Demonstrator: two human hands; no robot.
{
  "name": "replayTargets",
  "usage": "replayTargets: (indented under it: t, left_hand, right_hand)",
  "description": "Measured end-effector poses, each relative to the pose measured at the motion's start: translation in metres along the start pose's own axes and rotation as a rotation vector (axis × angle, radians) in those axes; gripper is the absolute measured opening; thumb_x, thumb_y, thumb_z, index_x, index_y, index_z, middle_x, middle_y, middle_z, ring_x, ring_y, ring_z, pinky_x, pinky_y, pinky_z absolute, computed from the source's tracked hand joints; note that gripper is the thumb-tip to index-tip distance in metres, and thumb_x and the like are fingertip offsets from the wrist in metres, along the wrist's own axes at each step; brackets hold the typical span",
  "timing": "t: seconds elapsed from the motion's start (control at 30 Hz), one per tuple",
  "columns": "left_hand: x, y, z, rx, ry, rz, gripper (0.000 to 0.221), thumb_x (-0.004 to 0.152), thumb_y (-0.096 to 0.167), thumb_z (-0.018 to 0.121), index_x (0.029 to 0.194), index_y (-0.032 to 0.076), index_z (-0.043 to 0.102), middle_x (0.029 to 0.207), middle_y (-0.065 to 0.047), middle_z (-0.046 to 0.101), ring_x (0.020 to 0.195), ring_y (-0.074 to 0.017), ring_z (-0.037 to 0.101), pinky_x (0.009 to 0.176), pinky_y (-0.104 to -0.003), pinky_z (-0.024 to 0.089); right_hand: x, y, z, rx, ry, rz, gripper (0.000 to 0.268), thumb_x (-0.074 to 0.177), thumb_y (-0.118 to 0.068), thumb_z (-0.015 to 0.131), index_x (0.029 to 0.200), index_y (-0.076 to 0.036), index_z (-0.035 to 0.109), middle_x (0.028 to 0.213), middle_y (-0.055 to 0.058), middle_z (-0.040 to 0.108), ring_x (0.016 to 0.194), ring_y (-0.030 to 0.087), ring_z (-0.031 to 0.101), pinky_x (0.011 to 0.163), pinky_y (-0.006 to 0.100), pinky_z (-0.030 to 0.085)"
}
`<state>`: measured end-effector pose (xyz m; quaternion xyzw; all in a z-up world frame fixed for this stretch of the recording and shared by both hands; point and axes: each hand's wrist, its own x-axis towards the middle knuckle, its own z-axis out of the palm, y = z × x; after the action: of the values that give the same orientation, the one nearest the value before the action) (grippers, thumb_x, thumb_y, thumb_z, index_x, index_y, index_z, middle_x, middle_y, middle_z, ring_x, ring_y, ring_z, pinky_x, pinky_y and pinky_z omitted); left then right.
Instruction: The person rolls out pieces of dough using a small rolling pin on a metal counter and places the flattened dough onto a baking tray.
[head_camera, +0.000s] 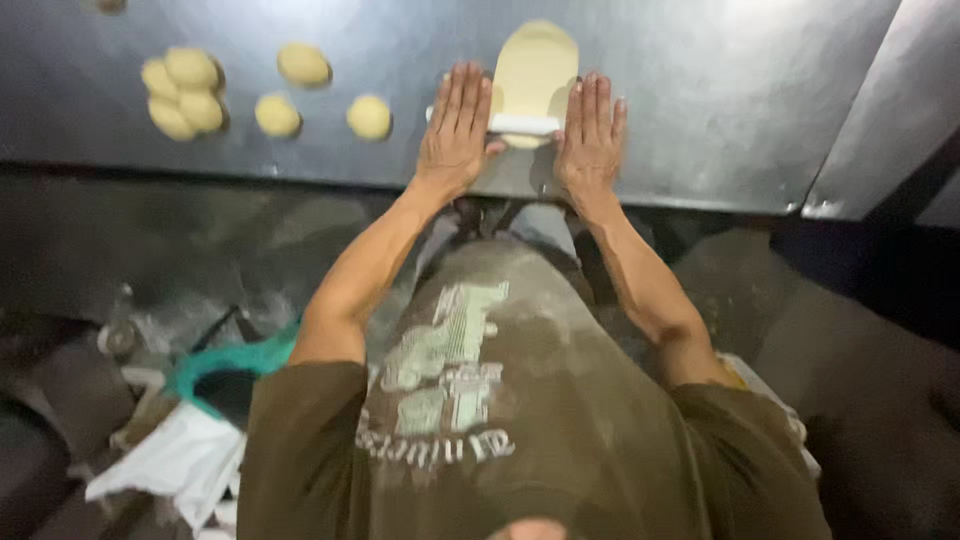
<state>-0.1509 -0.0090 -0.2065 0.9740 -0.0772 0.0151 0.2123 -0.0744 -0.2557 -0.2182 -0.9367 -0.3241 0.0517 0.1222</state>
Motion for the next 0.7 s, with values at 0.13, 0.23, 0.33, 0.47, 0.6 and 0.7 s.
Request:
replayTargets:
  t: [0.13, 0.23, 0.33, 0.47, 0.6, 0.7]
  left_hand:
    - [-0.042, 0.018, 0.016, 0.161, 0.23, 0.019, 0.044, 0.111, 0.019, 0.057, 0.153, 0.003, 0.057, 0.166, -0.013, 0.042, 0.16, -0.0267, 0.03, 0.136, -0.044, 0.022]
    - [-0.049, 0.015, 0.014, 0.009, 0.165, 0.028, 0.04, 0.096, 0.002, 0.054, 0.134, 0.0, 0.066, 0.143, -0.016, 0.065, 0.147, -0.0331, 0.047, 0.129, -0.048, 0.03]
    - [-0.049, 0.016, 0.003, -0.002, 0.185, 0.101, 0.037, 0.101, 0.004, 0.056, 0.135, 0.001, 0.068, 0.131, -0.018, 0.067, 0.14, -0.0333, 0.051, 0.128, -0.054, 0.029]
    - [-0.016, 0.002, -0.012, 0.044, 0.17, 0.055, 0.036, 0.106, 0.014, 0.059, 0.14, 0.007, 0.067, 0.147, -0.012, 0.056, 0.155, -0.0321, 0.038, 0.133, -0.057, 0.02]
    - [0.068, -0.035, -0.028, 0.174, 0.185, 0.165, 0.085, 0.093, 0.059, 0.062, 0.153, 0.0, 0.06, 0.171, -0.016, 0.018, 0.159, -0.0326, 0.009, 0.126, -0.058, 0.003]
    - [0.114, -0.066, -0.026, 0.18, 0.07, 0.235, 0.085, 0.091, 0.067, 0.063, 0.145, 0.002, 0.062, 0.173, -0.013, 0.013, 0.159, -0.0318, 0.004, 0.125, -0.06, 0.0]
  right_hand:
    - [-0.052, -0.008, 0.008, 0.137, 0.195, -0.062, 0.045, 0.107, -0.01, 0.06, 0.151, -0.003, 0.053, 0.155, 0.016, 0.053, 0.149, 0.034, 0.045, 0.125, 0.055, 0.032]
    - [-0.068, -0.006, 0.007, 0.216, 0.231, -0.123, 0.04, 0.098, 0.0, 0.068, 0.138, -0.004, 0.065, 0.142, 0.013, 0.064, 0.141, 0.032, 0.055, 0.122, 0.053, 0.039]
    - [-0.07, -0.003, -0.006, 0.232, 0.241, -0.158, 0.042, 0.094, 0.004, 0.071, 0.134, -0.006, 0.067, 0.138, 0.01, 0.064, 0.141, 0.03, 0.055, 0.124, 0.054, 0.038]
    - [-0.013, 0.009, -0.026, 0.115, 0.192, -0.212, 0.05, 0.105, -0.012, 0.068, 0.153, -0.004, 0.054, 0.161, 0.015, 0.05, 0.156, 0.035, 0.037, 0.13, 0.06, 0.021]
    - [0.069, 0.01, -0.035, 0.028, -0.014, -0.094, 0.073, 0.107, -0.037, 0.058, 0.156, 0.012, 0.036, 0.164, 0.031, 0.029, 0.155, 0.046, 0.017, 0.122, 0.068, 0.007]
    - [0.126, 0.031, -0.035, -0.044, 0.006, -0.02, 0.066, 0.114, -0.041, 0.049, 0.163, 0.002, 0.035, 0.167, 0.027, 0.024, 0.153, 0.046, 0.01, 0.121, 0.069, 0.003]
